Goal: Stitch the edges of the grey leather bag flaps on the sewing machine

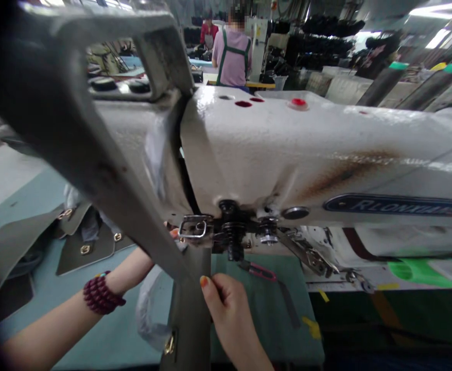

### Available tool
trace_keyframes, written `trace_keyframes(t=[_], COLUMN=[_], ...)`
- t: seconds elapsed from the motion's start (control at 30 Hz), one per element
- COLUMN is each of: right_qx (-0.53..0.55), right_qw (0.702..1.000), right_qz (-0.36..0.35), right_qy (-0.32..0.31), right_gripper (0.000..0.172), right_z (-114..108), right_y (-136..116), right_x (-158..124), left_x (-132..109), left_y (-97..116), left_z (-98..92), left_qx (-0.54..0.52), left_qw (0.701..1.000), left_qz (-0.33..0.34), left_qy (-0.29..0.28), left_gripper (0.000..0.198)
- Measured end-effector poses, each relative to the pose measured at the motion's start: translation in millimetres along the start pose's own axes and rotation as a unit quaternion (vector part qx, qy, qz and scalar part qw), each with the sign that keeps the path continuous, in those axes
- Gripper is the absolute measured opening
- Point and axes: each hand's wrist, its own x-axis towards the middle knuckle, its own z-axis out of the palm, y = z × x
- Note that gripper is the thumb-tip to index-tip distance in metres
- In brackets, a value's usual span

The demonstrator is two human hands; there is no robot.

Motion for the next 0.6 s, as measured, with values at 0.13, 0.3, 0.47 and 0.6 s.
trace_keyframes(t=[0.13, 0.3, 0.47, 0.6], right_qx=[0.005, -0.024, -0.025, -0.095], right_qw=[1.0, 1.0, 0.978, 0.91], right_qz=[0.003, -0.001, -0.004, -0.032], right_qy=[-0.008, 0.008, 0.208, 0.402], right_gripper=[0.047, 0.047, 0.044, 0.047], right_z=[8, 2, -94, -187], right_y=[16, 29, 13, -13], right_x=[-18, -49, -78, -92], left_x=[-31, -35, -16, -12], left_y=[-24, -28, 4, 26], left_z=[5.8, 22.9, 40.1, 50.0], left_qx=[-0.049, 0.042, 0.02, -0.091], left_qw=[0.999, 0.998, 0.995, 0.985], left_qz=[-0.01, 0.052, 0.094, 0.139], left_qy=[0.001, 0.001, -0.007, -0.033], left_gripper=[0.06, 0.071, 0.06, 0.042])
